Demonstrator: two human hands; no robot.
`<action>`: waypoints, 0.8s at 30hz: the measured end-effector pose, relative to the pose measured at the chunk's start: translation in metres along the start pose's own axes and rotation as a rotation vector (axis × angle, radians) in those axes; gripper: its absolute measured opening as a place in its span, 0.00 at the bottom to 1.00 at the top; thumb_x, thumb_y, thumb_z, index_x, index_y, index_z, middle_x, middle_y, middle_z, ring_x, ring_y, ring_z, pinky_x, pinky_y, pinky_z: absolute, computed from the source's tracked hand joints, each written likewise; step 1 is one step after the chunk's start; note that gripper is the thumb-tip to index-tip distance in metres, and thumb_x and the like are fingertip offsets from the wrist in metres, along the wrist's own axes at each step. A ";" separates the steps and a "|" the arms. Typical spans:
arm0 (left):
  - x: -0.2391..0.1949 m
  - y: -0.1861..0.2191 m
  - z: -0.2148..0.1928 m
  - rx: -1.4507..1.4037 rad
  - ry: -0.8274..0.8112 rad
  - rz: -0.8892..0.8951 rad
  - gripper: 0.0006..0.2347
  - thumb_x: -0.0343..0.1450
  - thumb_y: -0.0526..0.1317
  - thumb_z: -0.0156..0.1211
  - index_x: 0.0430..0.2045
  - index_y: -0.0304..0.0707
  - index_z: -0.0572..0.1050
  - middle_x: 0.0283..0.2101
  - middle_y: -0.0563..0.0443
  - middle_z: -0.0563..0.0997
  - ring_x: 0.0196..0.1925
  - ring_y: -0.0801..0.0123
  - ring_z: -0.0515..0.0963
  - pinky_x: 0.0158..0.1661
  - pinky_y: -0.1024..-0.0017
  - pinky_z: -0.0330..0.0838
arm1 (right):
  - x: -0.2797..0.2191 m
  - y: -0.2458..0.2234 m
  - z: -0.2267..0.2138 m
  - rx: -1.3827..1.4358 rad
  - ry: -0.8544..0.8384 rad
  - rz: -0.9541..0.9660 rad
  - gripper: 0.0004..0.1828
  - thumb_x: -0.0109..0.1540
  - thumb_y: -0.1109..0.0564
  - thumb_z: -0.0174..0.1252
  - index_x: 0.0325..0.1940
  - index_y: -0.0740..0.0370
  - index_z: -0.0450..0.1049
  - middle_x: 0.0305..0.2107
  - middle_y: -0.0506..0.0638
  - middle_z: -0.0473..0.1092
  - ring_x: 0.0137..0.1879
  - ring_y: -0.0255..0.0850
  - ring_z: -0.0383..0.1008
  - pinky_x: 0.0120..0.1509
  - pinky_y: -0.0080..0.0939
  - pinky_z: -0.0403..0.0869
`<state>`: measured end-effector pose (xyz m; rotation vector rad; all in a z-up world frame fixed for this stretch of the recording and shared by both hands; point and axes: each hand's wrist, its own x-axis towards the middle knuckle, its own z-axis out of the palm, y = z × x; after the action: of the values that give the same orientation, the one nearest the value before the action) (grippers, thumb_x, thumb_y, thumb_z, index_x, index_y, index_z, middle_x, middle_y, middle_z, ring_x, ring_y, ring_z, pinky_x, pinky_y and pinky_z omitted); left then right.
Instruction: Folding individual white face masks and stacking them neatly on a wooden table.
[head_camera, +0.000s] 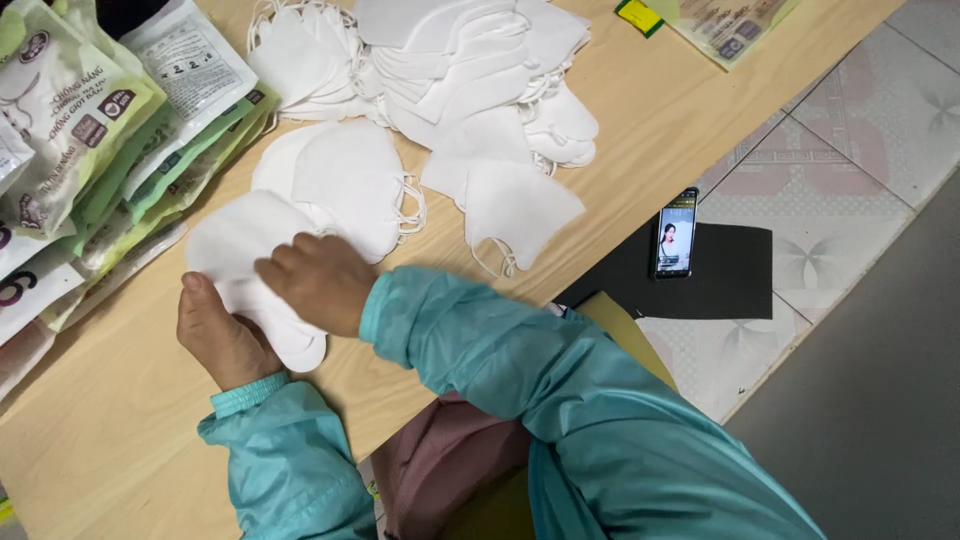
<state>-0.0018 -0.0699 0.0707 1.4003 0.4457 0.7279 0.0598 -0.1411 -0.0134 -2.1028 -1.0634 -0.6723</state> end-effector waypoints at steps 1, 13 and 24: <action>0.008 -0.012 -0.010 0.002 -0.001 -0.001 0.14 0.77 0.55 0.60 0.43 0.46 0.78 0.43 0.53 0.76 0.47 0.75 0.79 0.57 0.71 0.77 | -0.002 -0.003 0.005 0.000 0.000 0.002 0.14 0.67 0.56 0.47 0.53 0.59 0.74 0.35 0.54 0.72 0.43 0.52 0.74 0.40 0.49 0.72; 0.040 -0.066 -0.060 0.151 0.018 0.254 0.26 0.76 0.20 0.60 0.68 0.46 0.64 0.55 0.34 0.75 0.55 0.58 0.77 0.54 0.59 0.78 | 0.009 0.057 -0.024 0.133 0.314 0.064 0.14 0.69 0.49 0.51 0.51 0.54 0.79 0.38 0.53 0.77 0.41 0.55 0.78 0.43 0.56 0.79; 0.045 -0.070 -0.061 -0.006 0.128 -0.076 0.12 0.73 0.27 0.58 0.49 0.35 0.79 0.45 0.32 0.80 0.43 0.62 0.84 0.44 0.68 0.85 | 0.014 0.075 -0.082 -0.048 -0.474 0.579 0.30 0.58 0.48 0.64 0.65 0.53 0.73 0.55 0.53 0.70 0.61 0.53 0.67 0.62 0.55 0.67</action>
<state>0.0021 0.0047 -0.0009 1.3290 0.5930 0.7590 0.1178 -0.2292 0.0234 -2.5123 -0.6017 0.0884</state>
